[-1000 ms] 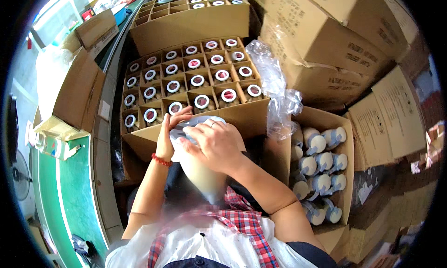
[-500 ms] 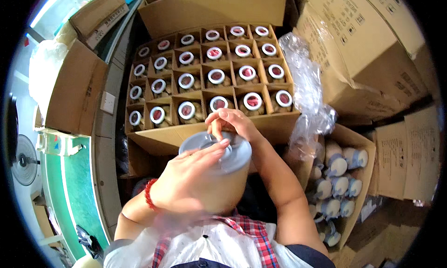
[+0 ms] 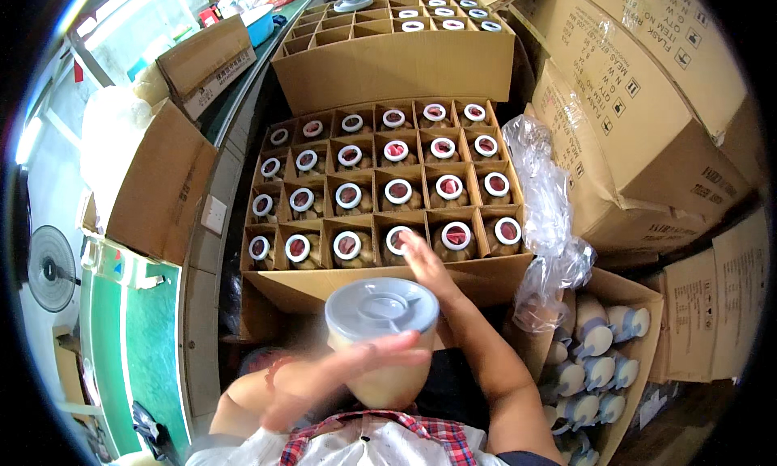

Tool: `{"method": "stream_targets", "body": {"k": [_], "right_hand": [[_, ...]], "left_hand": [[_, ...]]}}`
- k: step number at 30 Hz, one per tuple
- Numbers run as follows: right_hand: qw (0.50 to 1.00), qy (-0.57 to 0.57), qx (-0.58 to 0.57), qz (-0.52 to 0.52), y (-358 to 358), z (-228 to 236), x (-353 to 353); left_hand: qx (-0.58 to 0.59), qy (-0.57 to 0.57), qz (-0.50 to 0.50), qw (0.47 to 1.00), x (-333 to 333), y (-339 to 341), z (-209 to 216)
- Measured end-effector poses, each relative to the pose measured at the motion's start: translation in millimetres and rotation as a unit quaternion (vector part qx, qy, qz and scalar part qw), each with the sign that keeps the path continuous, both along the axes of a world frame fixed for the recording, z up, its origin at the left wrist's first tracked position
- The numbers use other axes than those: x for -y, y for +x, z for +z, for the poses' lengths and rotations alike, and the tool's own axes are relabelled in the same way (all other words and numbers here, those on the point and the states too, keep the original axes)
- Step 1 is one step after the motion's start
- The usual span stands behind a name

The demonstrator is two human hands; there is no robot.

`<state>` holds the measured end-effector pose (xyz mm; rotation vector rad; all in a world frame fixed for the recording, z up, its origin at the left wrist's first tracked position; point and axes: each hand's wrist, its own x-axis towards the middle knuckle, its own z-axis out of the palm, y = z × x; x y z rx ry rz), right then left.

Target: The person places pink paper pieces into small jars arranged in a cardboard tray, then places white plastic rings on top of each jar. The person also handles a large plastic container, opening and closing its lid, and places it into a plastic bag.

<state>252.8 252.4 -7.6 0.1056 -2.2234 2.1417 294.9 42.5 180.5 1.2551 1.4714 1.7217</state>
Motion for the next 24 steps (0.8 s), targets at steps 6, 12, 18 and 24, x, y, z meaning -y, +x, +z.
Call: {"method": "stream_targets", "body": {"k": [6, 12, 18, 24], "right_hand": [[0.962, 0.129, -0.233, 0.06, 62, 151, 17], [0.996, -0.086, -0.011, 0.033, 30, 52, -2], [0.978, -0.143, -0.061, -0.143, 42, 98, 5], [0.947, 0.217, -0.221, 0.082, 67, 161, 33]], "left_hand": [[0.147, -0.009, 0.307, 0.94, 21, -71, -86], [0.129, -0.019, 0.099, 0.986, 17, -28, -96], [0.235, 0.246, 0.196, 0.92, 22, -61, -46], [0.338, 0.051, 0.106, 0.934, 8, -46, -133]]}}
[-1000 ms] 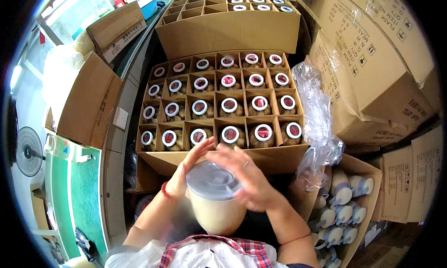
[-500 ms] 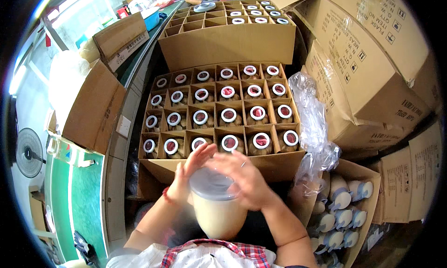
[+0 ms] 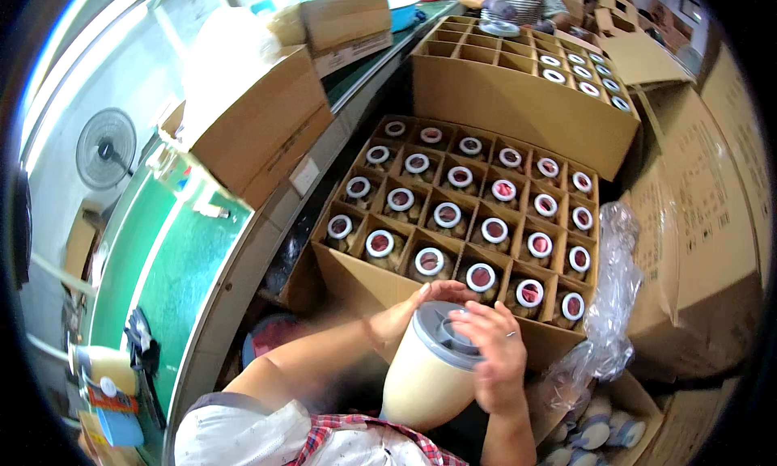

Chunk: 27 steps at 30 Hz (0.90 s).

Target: The person places pink paper pieces into small jars arranged in a cardboard tray, then places white plastic rings on top of each jar. The person also handles a large plastic container, opening and closing its lid, and places it into a plastic bag.

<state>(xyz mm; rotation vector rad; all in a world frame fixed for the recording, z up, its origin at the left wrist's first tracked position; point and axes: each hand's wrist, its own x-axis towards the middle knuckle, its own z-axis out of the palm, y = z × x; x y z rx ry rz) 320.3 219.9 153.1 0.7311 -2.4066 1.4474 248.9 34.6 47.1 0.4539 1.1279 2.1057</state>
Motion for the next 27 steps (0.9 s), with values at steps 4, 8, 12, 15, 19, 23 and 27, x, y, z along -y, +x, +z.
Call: {"method": "stream_targets", "body": {"k": [4, 8, 12, 15, 19, 23, 27], "right_hand": [[0.831, -0.501, 0.227, 0.083, -31, -86, -6], [0.65, -0.634, 0.317, 0.274, -70, -104, 6], [0.778, -0.54, 0.319, 0.041, -87, -72, 1], [0.979, -0.171, 0.061, -0.094, -84, -23, -12], [0.909, 0.332, -0.245, -0.06, -71, 13, -3], [0.921, 0.335, -0.103, -0.171, -69, 8, 0], [0.894, 0.251, -0.335, -0.157, -79, 1, -11]], "left_hand": [[-0.538, -0.198, 0.073, 0.816, 12, 2, 82], [-0.644, -0.3, 0.105, 0.696, -6, 4, 128], [-0.49, -0.357, 0.152, 0.781, 28, -61, 109], [-0.26, -0.246, 0.258, 0.897, 39, -68, 100], [-0.151, -0.083, 0.267, 0.948, 14, -51, 89], [-0.201, -0.111, 0.295, 0.927, -3, -34, 86], [-0.25, -0.167, 0.322, 0.898, -8, -25, 91]]}}
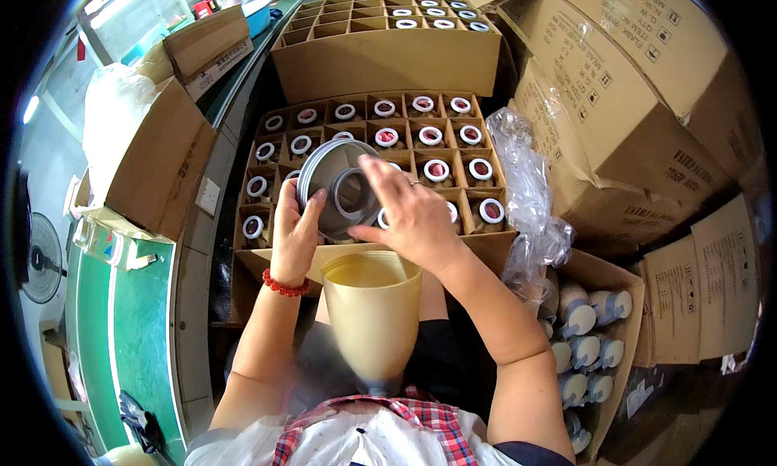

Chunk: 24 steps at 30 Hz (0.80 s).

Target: The person places pink paper pieces into small jars arranged in a cardboard tray, then places white plastic rings on top of each jar. The person also handles a large plastic container, opening and closing its lid, and places it into a plastic bag.

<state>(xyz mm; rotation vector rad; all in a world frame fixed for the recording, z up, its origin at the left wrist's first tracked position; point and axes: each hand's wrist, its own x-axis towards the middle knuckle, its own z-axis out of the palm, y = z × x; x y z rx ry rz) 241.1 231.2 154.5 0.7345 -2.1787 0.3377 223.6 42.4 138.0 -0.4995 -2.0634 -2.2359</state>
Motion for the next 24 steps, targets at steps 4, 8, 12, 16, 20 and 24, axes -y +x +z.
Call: {"method": "stream_targets", "body": {"k": [4, 8, 12, 16, 20, 24], "right_hand": [[0.949, -0.02, 0.291, -0.117, 24, 15, 14], [0.959, -0.064, 0.257, -0.104, 34, 10, 11], [0.955, -0.045, 0.27, -0.11, 37, -3, 9], [0.952, -0.147, 0.243, -0.113, 39, -9, 6], [0.991, -0.098, 0.078, -0.036, 37, -17, 8], [0.947, -0.174, 0.218, -0.159, 34, -26, -5]], "left_hand": [[-0.035, -0.078, 0.016, 0.996, -3, 11, 3], [-0.05, -0.084, 0.025, 0.995, -5, 16, 8], [-0.068, -0.118, 0.037, 0.99, -10, 20, 6], [-0.084, -0.137, 0.042, 0.986, -15, 26, 5], [-0.118, -0.104, 0.047, 0.986, -18, 24, -3], [-0.088, -0.165, 0.045, 0.981, -25, 33, 3]]}}
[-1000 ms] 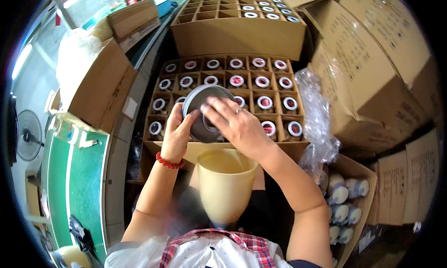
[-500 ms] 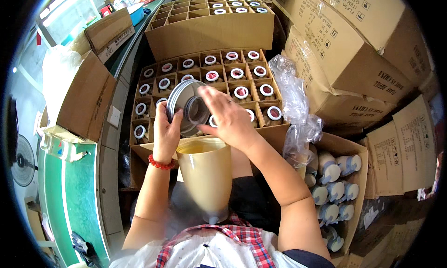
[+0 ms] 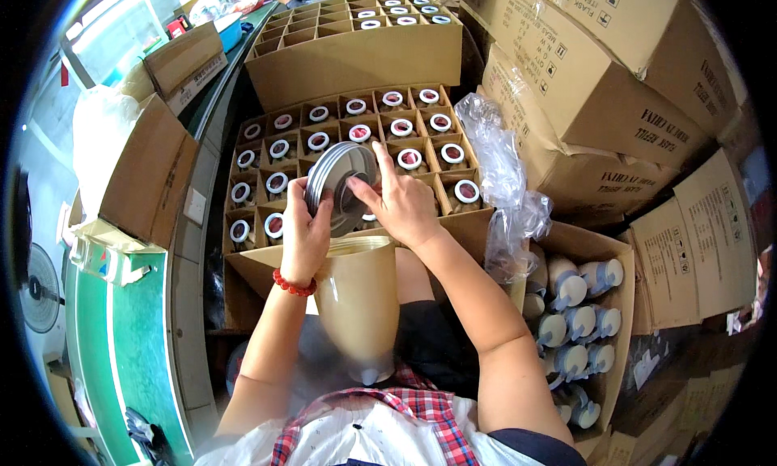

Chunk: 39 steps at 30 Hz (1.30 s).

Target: The person places pink paper pieces into small jars arranged in a cardboard tray, then places white plastic rings on top of each jar. The person also handles a large plastic container, opening and closing its lid, and places it into a plastic bag.

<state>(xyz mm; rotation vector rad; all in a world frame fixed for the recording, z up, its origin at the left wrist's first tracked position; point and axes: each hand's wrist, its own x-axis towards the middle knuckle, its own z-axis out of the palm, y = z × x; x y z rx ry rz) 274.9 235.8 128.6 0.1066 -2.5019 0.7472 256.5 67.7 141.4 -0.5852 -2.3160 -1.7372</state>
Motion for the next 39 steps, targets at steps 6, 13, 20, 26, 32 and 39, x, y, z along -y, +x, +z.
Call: {"method": "stream_targets", "body": {"k": [6, 13, 20, 26, 32, 39], "right_hand": [[0.995, 0.08, -0.022, 0.063, 1, 3, 6], [0.981, 0.085, -0.137, 0.105, -8, -11, -7], [0.996, 0.077, 0.042, -0.007, -9, -21, -9], [0.994, 0.045, 0.096, -0.01, -8, -13, -16], [0.984, -0.167, 0.053, 0.022, -8, -39, -63], [0.963, 0.079, 0.242, -0.087, 1, -149, -182]], "left_hand": [[0.014, 0.026, -0.015, 0.999, -2, -18, -18], [0.007, -0.01, -0.014, 1.0, -9, -32, -28], [-0.002, -0.043, -0.033, 0.999, -21, -36, -22], [0.072, -0.027, -0.052, 0.996, -19, -47, -31], [0.188, 0.188, -0.005, 0.964, 14, -76, -35], [0.374, 0.539, -0.136, 0.743, 61, -104, -110]]}}
